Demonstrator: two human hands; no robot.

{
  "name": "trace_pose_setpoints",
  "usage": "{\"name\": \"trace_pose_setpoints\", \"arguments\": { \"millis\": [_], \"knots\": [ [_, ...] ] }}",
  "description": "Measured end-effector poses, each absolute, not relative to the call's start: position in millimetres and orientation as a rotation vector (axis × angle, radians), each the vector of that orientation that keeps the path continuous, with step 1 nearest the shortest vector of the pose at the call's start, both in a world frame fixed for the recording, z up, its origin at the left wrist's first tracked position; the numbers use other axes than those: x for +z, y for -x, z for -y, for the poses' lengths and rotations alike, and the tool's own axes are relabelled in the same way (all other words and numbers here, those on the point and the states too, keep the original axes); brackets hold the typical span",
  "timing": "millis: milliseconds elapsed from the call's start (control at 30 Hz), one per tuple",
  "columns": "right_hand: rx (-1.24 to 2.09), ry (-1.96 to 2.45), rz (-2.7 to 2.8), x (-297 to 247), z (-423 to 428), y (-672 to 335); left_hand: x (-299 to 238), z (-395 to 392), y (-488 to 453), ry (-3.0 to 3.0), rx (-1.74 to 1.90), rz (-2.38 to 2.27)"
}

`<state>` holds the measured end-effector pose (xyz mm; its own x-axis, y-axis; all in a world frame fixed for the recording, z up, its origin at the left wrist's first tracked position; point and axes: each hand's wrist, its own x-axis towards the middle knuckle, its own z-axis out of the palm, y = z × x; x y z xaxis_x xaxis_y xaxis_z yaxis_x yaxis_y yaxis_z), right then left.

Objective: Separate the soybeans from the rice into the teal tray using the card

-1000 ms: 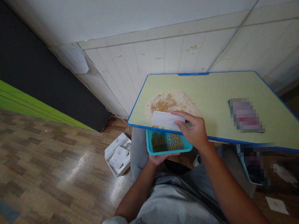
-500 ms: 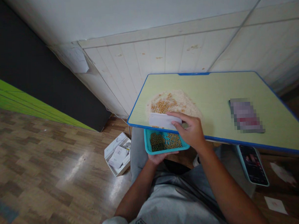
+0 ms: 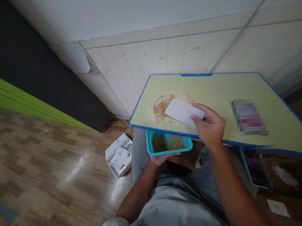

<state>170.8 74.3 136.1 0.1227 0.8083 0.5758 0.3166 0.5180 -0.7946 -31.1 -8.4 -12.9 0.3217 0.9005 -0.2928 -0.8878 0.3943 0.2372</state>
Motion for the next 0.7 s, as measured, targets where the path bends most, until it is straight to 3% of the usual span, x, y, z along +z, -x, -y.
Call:
{"name": "trace_pose_setpoints", "arguments": {
  "millis": [267, 700],
  "knots": [
    [0.547, 0.991, 1.741, 150, -60, -162, -15, 5, 35, 0.006, 1.152, -0.334],
    [0.408, 1.189, 1.562, 138, -71, -187, -3, 9, 33, -0.106, 1.135, -0.457]
  ]
}}
